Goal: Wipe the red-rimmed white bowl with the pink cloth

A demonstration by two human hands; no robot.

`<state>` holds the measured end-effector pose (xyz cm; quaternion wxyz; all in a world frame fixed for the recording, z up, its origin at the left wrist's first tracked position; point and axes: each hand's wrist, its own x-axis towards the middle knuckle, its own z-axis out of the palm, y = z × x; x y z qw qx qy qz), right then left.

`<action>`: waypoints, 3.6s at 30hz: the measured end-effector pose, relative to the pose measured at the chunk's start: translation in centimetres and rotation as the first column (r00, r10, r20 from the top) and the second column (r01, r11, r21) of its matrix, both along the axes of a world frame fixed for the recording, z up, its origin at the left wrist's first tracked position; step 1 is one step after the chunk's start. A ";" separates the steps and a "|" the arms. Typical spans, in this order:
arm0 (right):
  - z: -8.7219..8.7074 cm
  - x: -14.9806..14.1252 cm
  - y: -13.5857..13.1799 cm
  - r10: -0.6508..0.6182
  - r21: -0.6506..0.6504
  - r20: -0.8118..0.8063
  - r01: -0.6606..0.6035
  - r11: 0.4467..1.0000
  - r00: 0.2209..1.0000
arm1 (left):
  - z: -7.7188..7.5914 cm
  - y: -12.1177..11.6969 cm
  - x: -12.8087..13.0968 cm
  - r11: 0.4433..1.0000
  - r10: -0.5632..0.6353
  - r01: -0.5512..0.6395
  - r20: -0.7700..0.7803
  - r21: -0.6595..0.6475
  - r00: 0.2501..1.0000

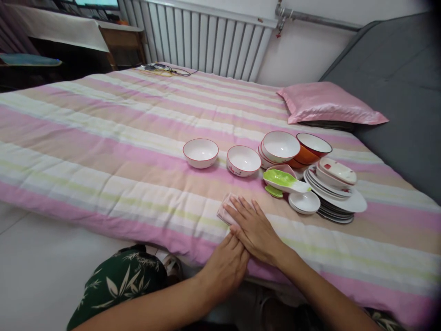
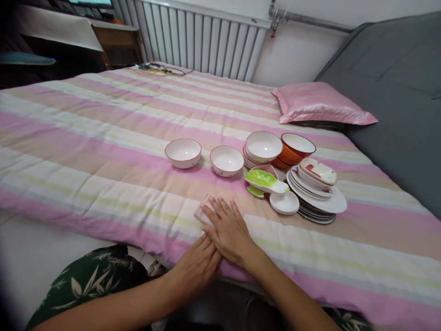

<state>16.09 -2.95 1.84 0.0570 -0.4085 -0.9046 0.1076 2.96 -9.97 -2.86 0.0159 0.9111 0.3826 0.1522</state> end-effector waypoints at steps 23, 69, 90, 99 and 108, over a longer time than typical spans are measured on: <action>0.2 4.7 1.3 0.112 -0.082 -0.185 -0.129 0.988 0.976 | 3.5 7.2 -2.8 0.994 0.012 -0.001 0.106 -0.106 0.994; 0.3 8.0 0.8 -0.806 -0.806 -0.589 -0.104 0.583 0.051 | 6.6 7.4 1.8 0.341 0.741 0.430 0.521 -0.836 0.424; 0.9 9.0 0.7 -0.378 -0.380 -0.707 0.130 0.916 0.597 | 6.4 7.3 1.5 0.269 0.823 0.345 0.400 -0.899 0.403; 0.1 9.2 0.3 -0.030 -0.127 -0.485 -0.036 0.991 0.874 | 6.5 7.3 1.3 0.319 0.831 0.243 0.393 -0.916 0.393; 0.5 8.9 0.5 -0.076 -0.166 -0.548 -0.019 0.986 0.833 | 6.5 7.5 1.0 0.262 0.836 0.306 0.374 -0.915 0.401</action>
